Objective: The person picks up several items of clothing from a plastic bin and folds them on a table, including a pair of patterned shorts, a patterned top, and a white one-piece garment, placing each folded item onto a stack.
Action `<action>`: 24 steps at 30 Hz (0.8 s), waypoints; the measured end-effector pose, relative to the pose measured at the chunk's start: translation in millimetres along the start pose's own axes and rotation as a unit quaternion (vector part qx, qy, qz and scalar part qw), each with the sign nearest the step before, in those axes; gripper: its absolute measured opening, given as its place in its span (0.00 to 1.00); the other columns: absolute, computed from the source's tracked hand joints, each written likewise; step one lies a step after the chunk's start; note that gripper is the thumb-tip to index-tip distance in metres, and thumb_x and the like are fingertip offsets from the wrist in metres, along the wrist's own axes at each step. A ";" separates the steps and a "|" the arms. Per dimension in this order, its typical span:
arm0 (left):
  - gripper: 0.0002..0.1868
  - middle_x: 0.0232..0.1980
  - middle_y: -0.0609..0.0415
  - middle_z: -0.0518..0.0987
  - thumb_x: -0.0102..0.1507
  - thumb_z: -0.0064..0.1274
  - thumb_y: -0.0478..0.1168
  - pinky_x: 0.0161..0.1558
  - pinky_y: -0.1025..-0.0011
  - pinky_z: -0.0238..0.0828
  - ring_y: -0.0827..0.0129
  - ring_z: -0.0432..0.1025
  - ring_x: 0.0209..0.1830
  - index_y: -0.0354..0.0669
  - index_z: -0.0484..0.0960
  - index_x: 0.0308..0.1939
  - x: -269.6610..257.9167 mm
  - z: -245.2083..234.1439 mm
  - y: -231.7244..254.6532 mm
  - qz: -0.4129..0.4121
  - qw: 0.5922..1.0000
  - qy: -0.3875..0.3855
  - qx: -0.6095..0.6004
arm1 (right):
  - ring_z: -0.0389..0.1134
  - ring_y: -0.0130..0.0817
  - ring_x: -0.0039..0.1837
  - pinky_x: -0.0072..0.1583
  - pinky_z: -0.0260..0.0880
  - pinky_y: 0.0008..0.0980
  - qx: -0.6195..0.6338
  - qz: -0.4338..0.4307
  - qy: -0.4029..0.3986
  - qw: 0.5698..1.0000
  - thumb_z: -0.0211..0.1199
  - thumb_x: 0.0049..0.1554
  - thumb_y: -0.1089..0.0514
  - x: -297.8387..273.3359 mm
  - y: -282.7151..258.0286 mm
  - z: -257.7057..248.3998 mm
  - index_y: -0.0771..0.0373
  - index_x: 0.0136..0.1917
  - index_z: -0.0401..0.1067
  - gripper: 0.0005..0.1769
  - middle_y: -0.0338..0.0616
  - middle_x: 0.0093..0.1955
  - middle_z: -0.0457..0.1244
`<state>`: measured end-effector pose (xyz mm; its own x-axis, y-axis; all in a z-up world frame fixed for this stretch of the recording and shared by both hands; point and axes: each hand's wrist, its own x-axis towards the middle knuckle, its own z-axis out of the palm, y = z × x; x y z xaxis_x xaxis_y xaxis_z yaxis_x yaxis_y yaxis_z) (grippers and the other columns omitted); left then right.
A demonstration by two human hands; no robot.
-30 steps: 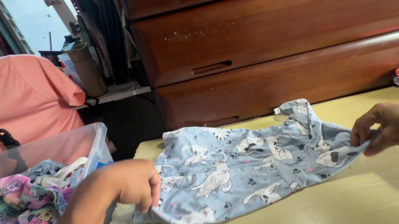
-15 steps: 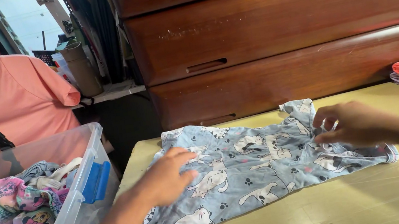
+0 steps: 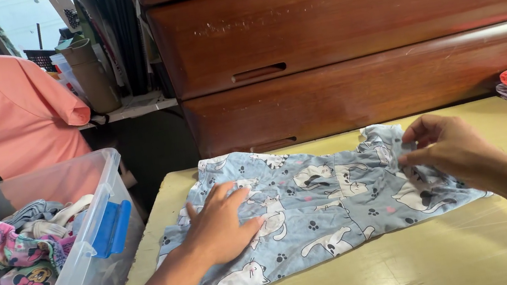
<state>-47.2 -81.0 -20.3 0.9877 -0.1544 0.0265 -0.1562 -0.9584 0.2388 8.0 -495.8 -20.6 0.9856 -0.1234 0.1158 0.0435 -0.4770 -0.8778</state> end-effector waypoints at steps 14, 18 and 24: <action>0.27 0.41 0.48 0.84 0.55 0.66 0.51 0.44 0.68 0.76 0.63 0.80 0.40 0.39 0.83 0.52 108.8 51.4 170.4 0.243 0.937 0.023 -0.250 | 0.74 0.37 0.50 0.54 0.74 0.38 -0.213 0.054 0.029 0.975 0.77 0.48 0.56 -26.0 -9.3 -5.1 0.57 0.58 0.78 0.24 0.47 0.49 0.74; 0.25 0.40 0.48 0.85 0.52 0.70 0.52 0.42 0.66 0.75 0.62 0.78 0.39 0.40 0.83 0.45 116.9 65.5 195.2 0.206 0.939 -0.015 -0.274 | 0.73 0.38 0.43 0.48 0.73 0.40 -0.174 0.108 0.013 0.979 0.75 0.51 0.56 -26.1 8.9 -22.2 0.65 0.52 0.80 0.17 0.51 0.45 0.73; 0.11 0.36 0.49 0.85 0.53 0.66 0.42 0.35 0.64 0.74 0.63 0.76 0.34 0.39 0.83 0.31 128.0 74.4 199.0 0.099 0.928 -0.066 -0.354 | 0.67 0.41 0.37 0.38 0.72 0.49 0.180 0.172 0.068 0.966 0.64 0.50 0.69 8.8 53.8 -48.6 0.70 0.39 0.65 0.08 0.50 0.36 0.64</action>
<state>47.3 -309.4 -41.6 0.9230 -0.3835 0.0304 -0.2420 -0.5174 0.8208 11.1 -564.9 -44.2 0.9224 -0.3452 -0.1731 -0.2044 -0.0562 -0.9773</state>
